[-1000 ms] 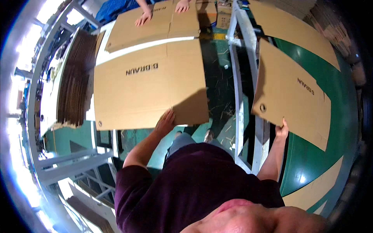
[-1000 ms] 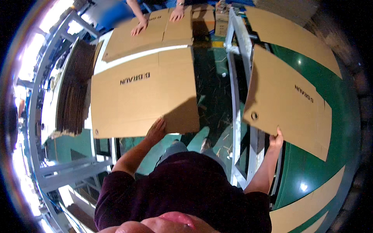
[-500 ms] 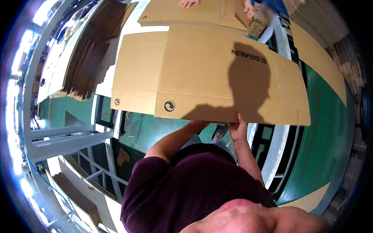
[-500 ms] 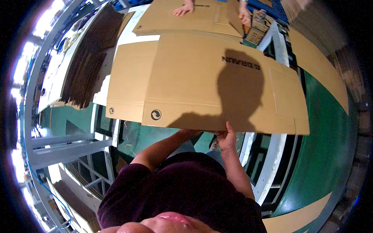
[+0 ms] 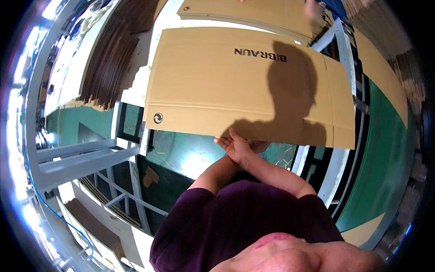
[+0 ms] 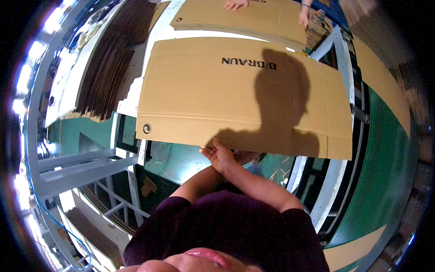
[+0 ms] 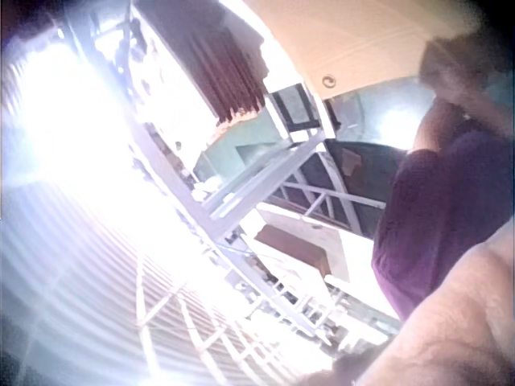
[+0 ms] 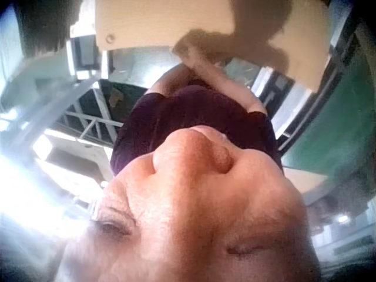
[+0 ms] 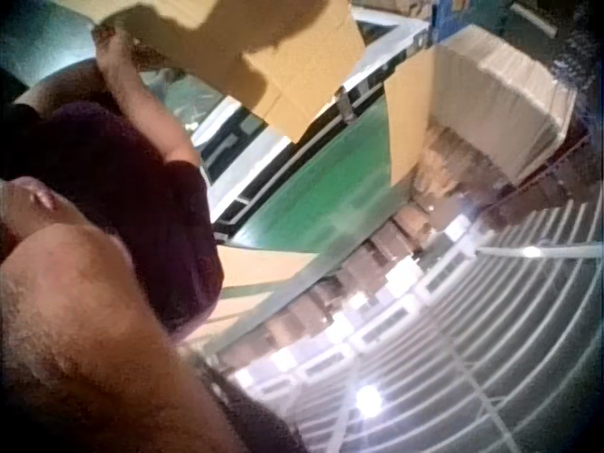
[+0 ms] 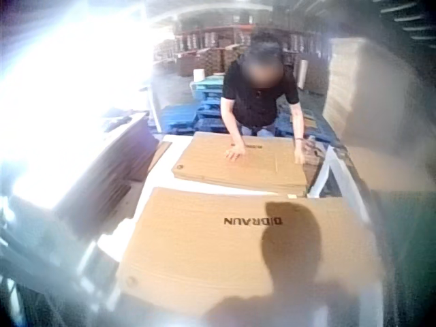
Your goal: The person folds flat cardboard sheets labeled 'B. BRAUN' on a conveyor belt. They repeatedly pick up sheets, fold them along pre-scored lines, and place them onto a stack. Another person is visible in the background handling similar cardboard sheets.
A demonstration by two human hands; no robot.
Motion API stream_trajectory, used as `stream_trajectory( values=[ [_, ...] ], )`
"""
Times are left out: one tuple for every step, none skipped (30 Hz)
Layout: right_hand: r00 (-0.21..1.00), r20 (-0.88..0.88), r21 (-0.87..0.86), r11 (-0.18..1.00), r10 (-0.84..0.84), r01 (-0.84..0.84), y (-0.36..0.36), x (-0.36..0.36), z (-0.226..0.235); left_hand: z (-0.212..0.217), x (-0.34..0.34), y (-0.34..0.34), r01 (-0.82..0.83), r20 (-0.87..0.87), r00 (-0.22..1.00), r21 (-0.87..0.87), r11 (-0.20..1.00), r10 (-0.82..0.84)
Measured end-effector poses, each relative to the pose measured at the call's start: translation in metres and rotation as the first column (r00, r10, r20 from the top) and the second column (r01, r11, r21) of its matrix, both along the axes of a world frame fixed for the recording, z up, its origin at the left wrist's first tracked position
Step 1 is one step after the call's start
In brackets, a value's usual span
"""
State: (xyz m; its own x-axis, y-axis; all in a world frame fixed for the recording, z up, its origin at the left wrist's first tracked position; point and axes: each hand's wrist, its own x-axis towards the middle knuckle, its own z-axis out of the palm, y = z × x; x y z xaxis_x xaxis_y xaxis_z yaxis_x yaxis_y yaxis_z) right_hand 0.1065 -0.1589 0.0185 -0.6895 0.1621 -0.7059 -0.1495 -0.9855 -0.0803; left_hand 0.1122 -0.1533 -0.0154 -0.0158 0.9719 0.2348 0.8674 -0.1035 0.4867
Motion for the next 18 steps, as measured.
stream_trajectory(
  values=[
    [1.000, 0.006, -0.046, 0.999, 0.030, -0.029, -0.005, -0.005, -0.004, 0.000, -0.001, -0.003, 0.019, -0.024, 1.000, 0.002, 1.000, -0.019],
    [0.998, 0.033, -0.052, 0.997, 0.052, -0.050, -0.010, -0.013, -0.007, 0.000, -0.001, -0.005, 0.042, -0.045, 0.998, -0.003, 0.999, -0.042],
    [0.996, 0.060, -0.061, 0.996, 0.073, -0.070, -0.016, -0.021, -0.009, 0.000, -0.002, -0.008, 0.066, -0.077, 0.995, 0.002, 0.998, -0.066],
    [0.994, 0.097, -0.061, 0.997, 0.043, -0.038, -0.009, -0.025, -0.018, -0.002, 0.001, -0.005, 0.137, -0.100, 0.986, 0.021, 0.990, -0.135],
    [0.988, 0.076, -0.070, 0.989, 0.135, -0.130, -0.017, -0.026, -0.029, 0.005, -0.002, -0.015, 0.119, -0.153, 0.982, 0.027, 0.993, -0.113],
    [0.978, 0.057, -0.071, 0.978, 0.199, -0.194, -0.021, -0.028, -0.052, 0.009, -0.004, -0.023, 0.129, -0.198, 0.973, 0.028, 0.991, -0.121],
    [0.964, 0.038, -0.070, 0.963, 0.263, -0.260, -0.024, -0.028, -0.074, 0.008, 0.000, -0.033, 0.149, -0.245, 0.959, 0.018, 0.989, -0.140],
    [0.957, 0.040, -0.116, 0.952, 0.289, -0.283, -0.016, -0.025, -0.089, -0.006, 0.004, -0.040, 0.215, -0.211, 0.953, -0.039, 0.976, -0.219],
    [0.939, 0.078, -0.096, 0.940, 0.335, -0.328, -0.015, -0.021, -0.087, -0.017, 0.007, -0.060, 0.241, -0.171, 0.951, -0.113, 0.964, -0.258],
    [0.914, 0.109, -0.075, 0.920, 0.391, -0.385, -0.010, -0.018, -0.077, -0.029, 0.005, -0.082, 0.254, 0.010, 0.965, -0.258, 0.932, -0.261],
    [0.892, 0.145, -0.052, 0.904, 0.428, -0.425, -0.004, -0.014, -0.072, -0.041, 0.003, -0.101, 0.278, 0.182, 0.958, -0.386, 0.879, -0.223],
    [0.882, 0.119, -0.052, 0.890, 0.457, -0.454, -0.001, -0.009, -0.072, -0.033, -0.017, -0.107, 0.253, 0.246, 0.958, -0.490, 0.834, -0.146],
    [0.875, 0.105, -0.079, 0.881, 0.473, -0.466, 0.003, -0.003, -0.075, -0.017, -0.038, -0.111, 0.233, 0.297, 0.953, -0.586, 0.776, -0.061],
    [0.867, 0.091, -0.103, 0.871, 0.490, -0.481, 0.009, 0.005, -0.082, 0.042, -0.053, -0.091, 0.170, 0.379, 0.913, -0.692, 0.701, 0.153],
    [0.858, 0.082, -0.120, 0.859, 0.508, -0.497, 0.017, 0.015, -0.086, 0.092, -0.062, -0.066, 0.129, 0.421, 0.830, -0.783, 0.608, 0.366],
    [0.829, 0.114, -0.132, 0.835, 0.548, -0.534, 0.036, 0.032, -0.055, 0.089, -0.062, -0.060, 0.008, 0.387, 0.835, -0.720, 0.694, 0.392],
    [0.775, 0.074, 0.014, 0.776, 0.628, -0.630, 0.051, 0.058, -0.063, 0.116, -0.057, -0.029, -0.067, 0.197, 0.940, -0.696, 0.715, 0.280],
    [0.709, 0.051, 0.164, 0.694, 0.703, -0.701, 0.067, 0.087, -0.072, 0.101, -0.048, -0.013, -0.121, 0.253, 0.922, -0.530, 0.839, 0.293]
  ],
)
